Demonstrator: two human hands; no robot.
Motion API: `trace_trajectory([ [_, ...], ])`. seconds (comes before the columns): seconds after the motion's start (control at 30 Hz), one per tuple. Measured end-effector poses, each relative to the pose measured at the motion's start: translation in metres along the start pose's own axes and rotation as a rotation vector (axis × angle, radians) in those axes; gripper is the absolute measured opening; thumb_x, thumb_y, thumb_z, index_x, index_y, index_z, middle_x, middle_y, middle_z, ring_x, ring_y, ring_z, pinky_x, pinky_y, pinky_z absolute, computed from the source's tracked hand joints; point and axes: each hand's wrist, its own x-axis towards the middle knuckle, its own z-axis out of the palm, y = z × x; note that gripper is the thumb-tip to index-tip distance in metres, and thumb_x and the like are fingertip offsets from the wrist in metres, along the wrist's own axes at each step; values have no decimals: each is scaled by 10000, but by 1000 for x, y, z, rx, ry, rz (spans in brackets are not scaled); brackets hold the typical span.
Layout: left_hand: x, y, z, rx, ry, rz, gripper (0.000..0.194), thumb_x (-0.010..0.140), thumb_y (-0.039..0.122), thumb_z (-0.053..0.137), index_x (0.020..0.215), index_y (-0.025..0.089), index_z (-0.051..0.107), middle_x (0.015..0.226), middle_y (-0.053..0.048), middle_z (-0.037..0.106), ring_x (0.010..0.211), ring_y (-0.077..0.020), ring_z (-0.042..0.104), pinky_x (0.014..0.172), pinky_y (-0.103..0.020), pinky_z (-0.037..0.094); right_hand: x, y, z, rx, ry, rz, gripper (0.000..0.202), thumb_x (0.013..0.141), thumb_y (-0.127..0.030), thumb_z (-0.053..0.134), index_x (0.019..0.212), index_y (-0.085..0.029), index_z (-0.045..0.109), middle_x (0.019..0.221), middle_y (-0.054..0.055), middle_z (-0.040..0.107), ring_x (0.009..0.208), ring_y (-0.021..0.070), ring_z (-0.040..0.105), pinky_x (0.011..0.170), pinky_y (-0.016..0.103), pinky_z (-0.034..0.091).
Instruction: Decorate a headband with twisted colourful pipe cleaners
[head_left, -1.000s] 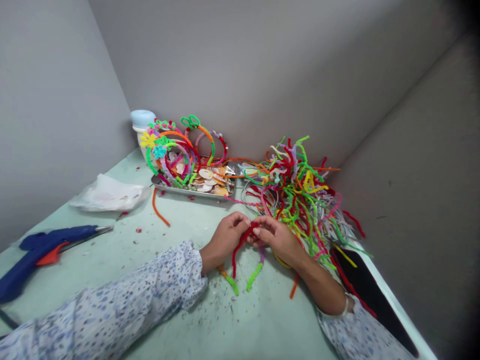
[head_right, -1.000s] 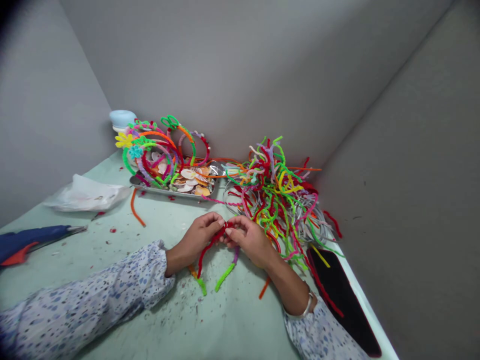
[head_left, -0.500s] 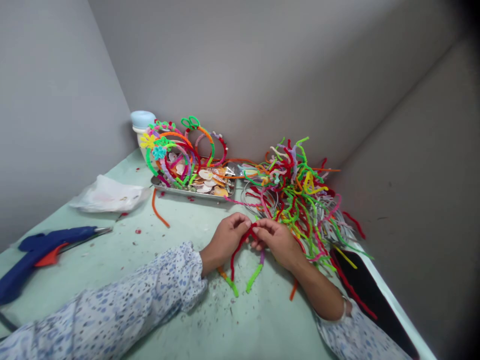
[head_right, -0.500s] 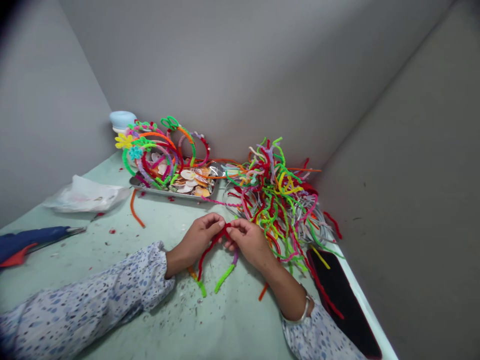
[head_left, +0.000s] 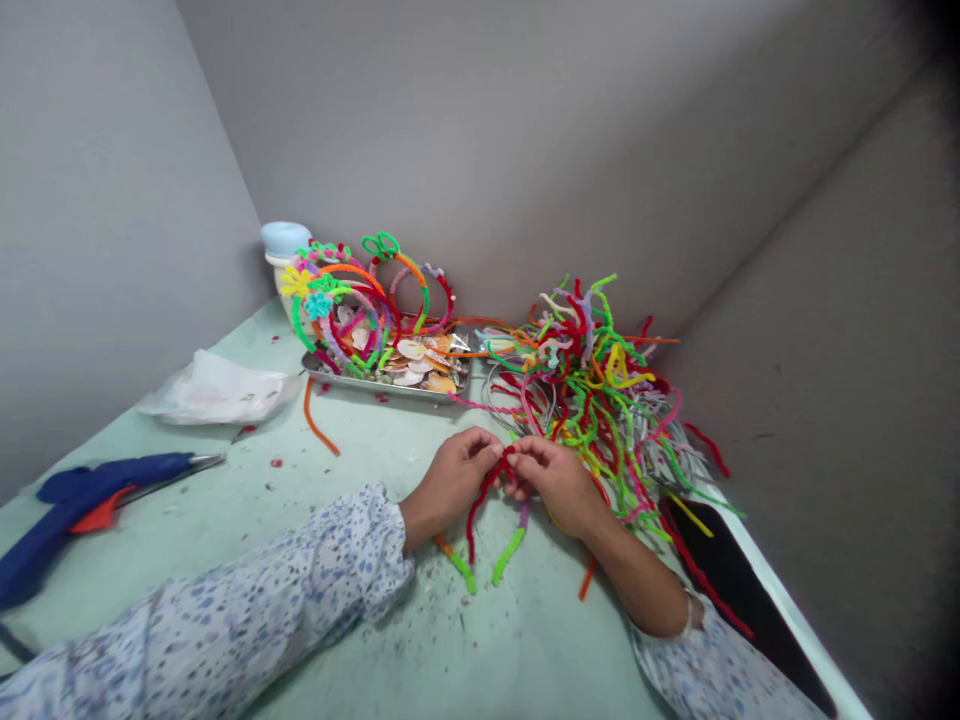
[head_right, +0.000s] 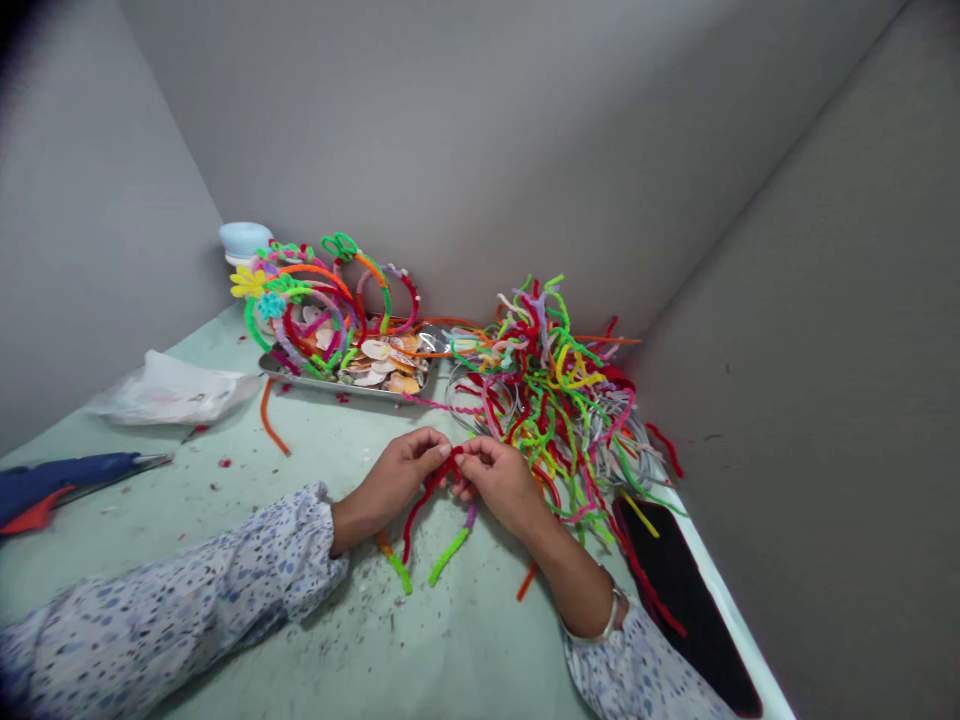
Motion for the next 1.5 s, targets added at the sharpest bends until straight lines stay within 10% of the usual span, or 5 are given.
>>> trace_trajectory([
  [1.5, 2, 1, 1, -70, 19, -41, 196, 764, 346, 595, 735, 159, 544, 520, 38, 531, 463, -87, 472, 465, -195, 337, -4, -5, 5, -79, 60, -70, 218, 744, -321, 605, 899, -174, 563, 581, -36, 611, 466, 97, 539, 449, 209, 423],
])
